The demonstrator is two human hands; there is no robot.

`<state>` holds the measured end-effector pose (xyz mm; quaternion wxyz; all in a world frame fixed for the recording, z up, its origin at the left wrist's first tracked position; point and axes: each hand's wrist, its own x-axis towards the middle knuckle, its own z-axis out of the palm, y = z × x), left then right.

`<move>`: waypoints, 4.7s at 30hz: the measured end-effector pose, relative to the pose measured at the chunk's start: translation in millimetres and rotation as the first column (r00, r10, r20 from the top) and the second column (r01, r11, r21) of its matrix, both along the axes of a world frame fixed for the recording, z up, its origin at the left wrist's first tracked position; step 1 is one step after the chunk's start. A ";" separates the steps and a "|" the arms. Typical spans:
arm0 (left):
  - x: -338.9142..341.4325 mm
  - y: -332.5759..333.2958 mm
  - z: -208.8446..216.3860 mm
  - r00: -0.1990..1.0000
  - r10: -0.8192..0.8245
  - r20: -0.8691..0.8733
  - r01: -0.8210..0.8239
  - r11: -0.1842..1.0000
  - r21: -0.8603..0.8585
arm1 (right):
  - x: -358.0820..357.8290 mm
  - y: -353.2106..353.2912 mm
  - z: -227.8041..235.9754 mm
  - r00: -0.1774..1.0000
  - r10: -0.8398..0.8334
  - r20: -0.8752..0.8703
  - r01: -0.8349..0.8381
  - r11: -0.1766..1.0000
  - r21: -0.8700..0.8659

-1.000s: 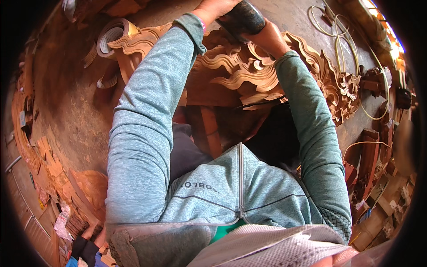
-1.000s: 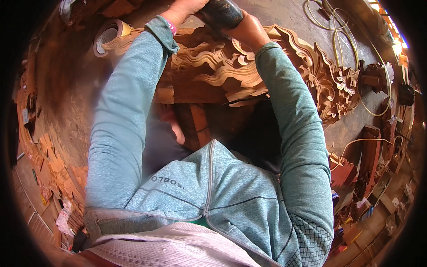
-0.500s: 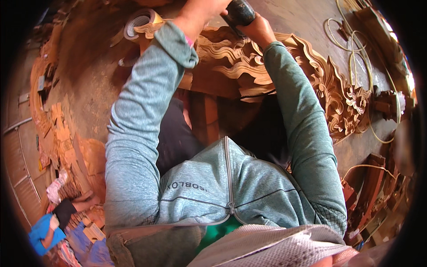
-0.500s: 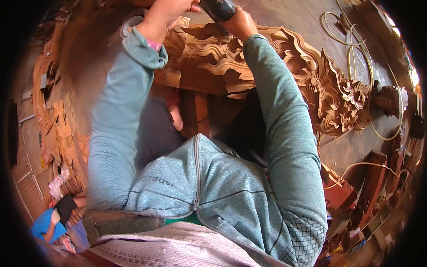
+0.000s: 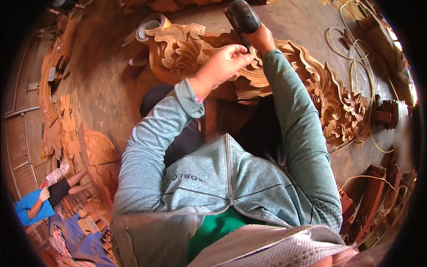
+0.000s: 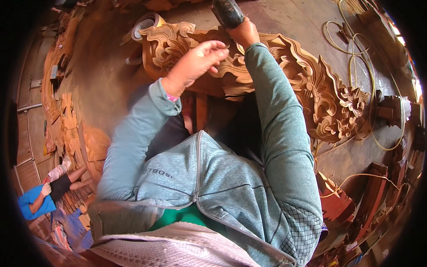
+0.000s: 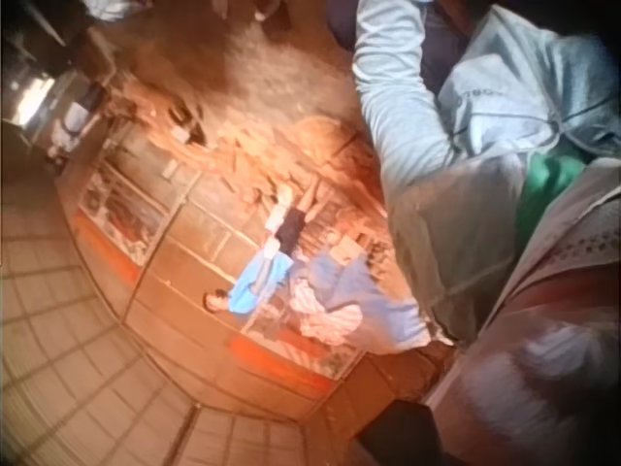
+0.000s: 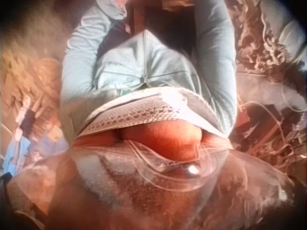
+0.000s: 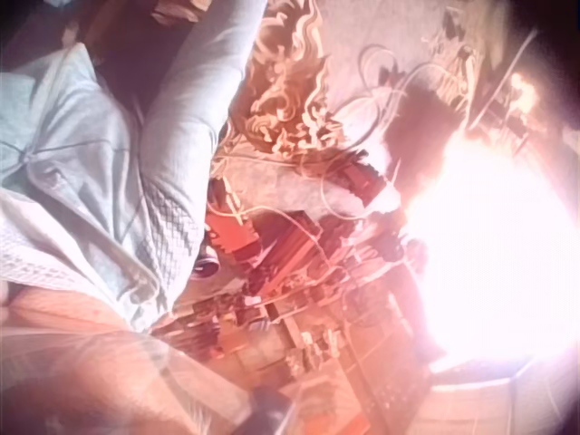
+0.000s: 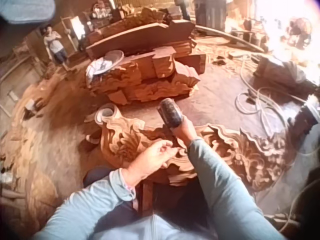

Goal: The person applies glue to a carved wooden panel and uses a hammer to tap and secure the pieces into place. The person works on a large ornate wooden panel, repeatedly applying adhesive and hammering sections to assemble the carving.

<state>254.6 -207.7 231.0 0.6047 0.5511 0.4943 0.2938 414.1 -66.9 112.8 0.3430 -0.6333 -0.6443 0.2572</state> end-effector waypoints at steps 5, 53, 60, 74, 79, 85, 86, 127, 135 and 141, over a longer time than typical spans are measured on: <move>-5.5 33.9 -49.1 0.997 -0.068 -0.032 0.068 0.998 0.009 | -3.4 -0.7 3.1 1.000 0.015 -0.025 -0.015 1.000 -0.010; 9.3 55.0 -95.0 0.792 0.468 0.393 -0.439 0.883 -0.166 | -59.2 -88.4 134.7 0.968 0.166 0.190 0.022 0.696 -0.718; 3.6 71.5 -97.8 0.800 0.520 0.299 -0.487 0.854 -0.182 | -58.2 -72.6 117.0 0.950 0.237 0.206 -0.049 0.760 -0.649; 7.3 61.2 -102.1 0.808 0.494 0.321 -0.473 0.869 -0.147 | -34.0 -82.9 90.5 0.957 0.256 0.138 -0.144 0.829 -0.540; 14.1 65.6 -108.1 0.863 0.451 0.228 -0.485 0.867 0.118 | -30.4 -81.8 93.6 0.992 0.104 0.067 -0.035 0.755 -0.654; 21.5 72.1 -104.5 0.906 0.392 0.159 -0.410 0.906 0.102 | -18.8 -80.8 85.4 0.986 0.121 0.119 -0.038 0.842 -0.538; 19.5 71.9 -102.5 0.896 0.402 0.190 -0.420 0.905 0.066 | -20.1 -80.0 85.7 0.986 0.129 0.102 -0.059 0.856 -0.514; -40.2 108.0 -93.1 0.751 0.659 0.044 -0.660 0.751 0.021 | -77.6 -4.1 105.8 0.902 0.388 0.188 -0.155 0.699 -0.699; -36.5 112.3 -91.2 0.728 0.626 0.281 -0.631 0.771 -0.082 | -81.1 -16.2 113.8 0.934 0.279 0.223 -0.072 0.758 -0.648; 7.9 88.4 -91.9 0.801 0.391 0.453 -0.444 0.896 0.012 | -30.8 -67.3 125.2 0.946 0.101 0.306 0.119 0.773 -0.624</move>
